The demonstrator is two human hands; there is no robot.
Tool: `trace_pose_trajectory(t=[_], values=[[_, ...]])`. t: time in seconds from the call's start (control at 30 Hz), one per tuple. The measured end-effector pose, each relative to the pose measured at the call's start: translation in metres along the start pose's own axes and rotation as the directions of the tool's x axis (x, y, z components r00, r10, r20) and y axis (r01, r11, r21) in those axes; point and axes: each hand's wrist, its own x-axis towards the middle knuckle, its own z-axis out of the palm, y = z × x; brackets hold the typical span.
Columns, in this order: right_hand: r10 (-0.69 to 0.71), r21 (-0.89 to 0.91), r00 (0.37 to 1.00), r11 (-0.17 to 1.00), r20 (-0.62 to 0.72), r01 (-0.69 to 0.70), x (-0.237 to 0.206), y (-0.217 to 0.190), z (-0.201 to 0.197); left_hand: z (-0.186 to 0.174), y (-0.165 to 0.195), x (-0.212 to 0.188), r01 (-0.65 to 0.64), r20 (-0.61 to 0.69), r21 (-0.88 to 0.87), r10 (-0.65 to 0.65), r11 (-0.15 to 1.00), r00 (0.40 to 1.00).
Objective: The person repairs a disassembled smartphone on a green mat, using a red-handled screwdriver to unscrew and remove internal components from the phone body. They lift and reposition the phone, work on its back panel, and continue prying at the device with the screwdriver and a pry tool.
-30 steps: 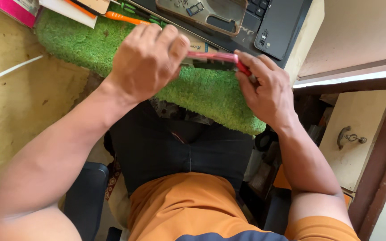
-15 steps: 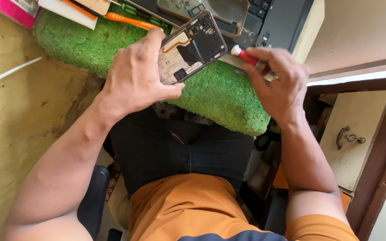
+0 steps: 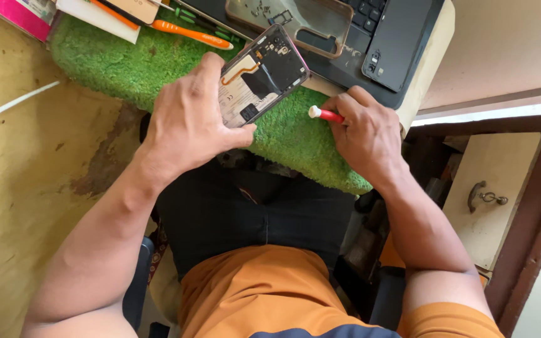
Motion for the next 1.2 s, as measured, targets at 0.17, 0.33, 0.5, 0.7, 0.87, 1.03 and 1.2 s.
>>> trace_pose_trajectory(t=[0.17,0.33,0.5,0.7,0.87,1.03,1.2], values=[[-0.128,0.034,0.974,0.990,-0.190,0.137,0.045,0.024,-0.020,-0.008,-0.001,-0.001,0.030,0.093,0.026,-0.032,0.999,0.995],[-0.187,-0.032,0.972,0.982,-0.143,0.184,0.110,0.025,-0.002,-0.004,0.004,0.000,0.001,0.137,0.040,-0.006,0.999,0.990],[-0.281,0.073,0.929,0.949,-0.239,0.306,0.088,0.019,-0.026,-0.011,-0.004,-0.005,0.099,0.178,-0.146,-0.073,0.984,0.981],[-0.219,0.244,0.971,0.951,0.100,0.190,0.028,-0.009,-0.034,0.005,-0.005,-0.023,0.075,0.080,-0.925,0.000,0.373,0.997],[-0.220,0.043,0.975,0.975,-0.002,0.220,0.007,-0.028,-0.002,0.039,-0.001,-0.017,0.057,0.059,-0.972,0.000,-0.227,0.998],[-0.270,0.016,0.956,0.962,-0.113,0.274,0.025,-0.022,-0.003,0.053,-0.001,-0.008,-0.052,-0.024,-0.979,-0.140,-0.197,0.990],[-0.327,-0.197,0.942,0.931,-0.071,0.308,0.056,-0.027,0.018,0.056,0.000,-0.010,-0.166,-0.119,-0.946,-0.178,-0.279,0.977]])
